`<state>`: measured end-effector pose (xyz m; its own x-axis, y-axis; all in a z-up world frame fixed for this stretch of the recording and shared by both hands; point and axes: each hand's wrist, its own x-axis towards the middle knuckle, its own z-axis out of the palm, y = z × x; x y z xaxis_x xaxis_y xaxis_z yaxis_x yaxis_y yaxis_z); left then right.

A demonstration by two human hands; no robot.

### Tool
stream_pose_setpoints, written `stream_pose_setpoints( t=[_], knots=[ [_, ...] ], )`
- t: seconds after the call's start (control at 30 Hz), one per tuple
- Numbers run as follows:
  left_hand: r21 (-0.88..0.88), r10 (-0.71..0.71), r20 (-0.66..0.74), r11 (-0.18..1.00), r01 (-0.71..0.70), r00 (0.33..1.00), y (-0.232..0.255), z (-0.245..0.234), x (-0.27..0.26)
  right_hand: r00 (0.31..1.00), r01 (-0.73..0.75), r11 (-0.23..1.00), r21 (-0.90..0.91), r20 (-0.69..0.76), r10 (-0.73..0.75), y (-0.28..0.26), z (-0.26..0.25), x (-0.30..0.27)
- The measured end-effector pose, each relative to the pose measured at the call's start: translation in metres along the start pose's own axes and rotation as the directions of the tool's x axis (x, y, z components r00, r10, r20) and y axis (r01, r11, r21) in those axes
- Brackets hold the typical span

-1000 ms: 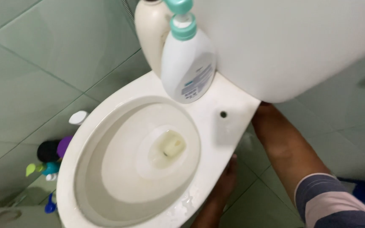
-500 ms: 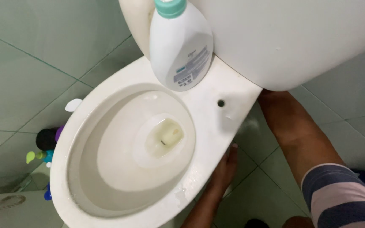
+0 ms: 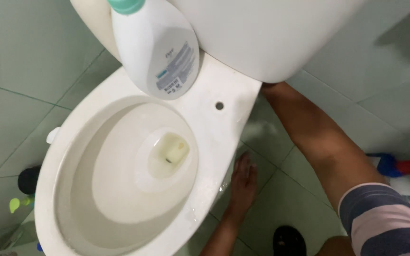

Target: Organizing cleaning supplies and testing a bidet sprayer in a bathroom.

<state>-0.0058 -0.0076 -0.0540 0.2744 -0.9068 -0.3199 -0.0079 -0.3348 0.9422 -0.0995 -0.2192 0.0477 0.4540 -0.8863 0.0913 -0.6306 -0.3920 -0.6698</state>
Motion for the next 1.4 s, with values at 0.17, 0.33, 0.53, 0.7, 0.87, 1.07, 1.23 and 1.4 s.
stream_pose_setpoints(
  t=[0.17,0.33,0.53,0.7,0.87,1.07,1.23,1.4],
  knots=[
    [0.206,0.246,-0.079,0.952,-0.226,0.966,-0.026,-0.012,-0.018,0.998,0.033,0.998,0.047,0.048,-0.035,-0.038,0.029,0.094],
    [0.154,0.076,-0.094,0.986,-0.061,0.993,0.013,-0.037,-0.029,0.987,0.033,0.996,0.084,0.153,-0.046,-0.044,0.052,0.102],
    [0.332,0.196,-0.179,0.934,-0.128,0.964,-0.027,-0.022,-0.027,0.978,-0.003,0.998,0.058,0.207,-0.009,-0.014,0.033,0.096],
    [0.108,0.117,-0.057,0.988,-0.111,0.991,0.0,-0.019,-0.018,0.975,-0.087,0.996,0.037,0.21,0.077,0.043,0.011,0.07],
    [0.115,0.183,0.017,0.976,-0.184,0.983,-0.003,-0.006,-0.019,0.949,0.017,0.945,-0.327,0.303,0.088,0.155,-0.009,-0.023],
    [0.081,0.224,0.2,0.966,-0.244,0.954,-0.001,0.021,-0.042,0.975,-0.129,0.946,-0.298,0.138,0.177,0.189,-0.047,-0.152],
    [0.066,0.164,0.319,0.979,-0.194,0.933,-0.005,0.046,-0.064,0.973,-0.204,0.92,-0.335,0.036,0.229,0.197,-0.054,-0.233],
    [0.073,0.239,0.339,0.957,-0.279,0.91,-0.012,0.062,-0.08,0.97,-0.234,0.903,-0.361,-0.029,0.239,0.156,-0.082,-0.285]
  ],
)
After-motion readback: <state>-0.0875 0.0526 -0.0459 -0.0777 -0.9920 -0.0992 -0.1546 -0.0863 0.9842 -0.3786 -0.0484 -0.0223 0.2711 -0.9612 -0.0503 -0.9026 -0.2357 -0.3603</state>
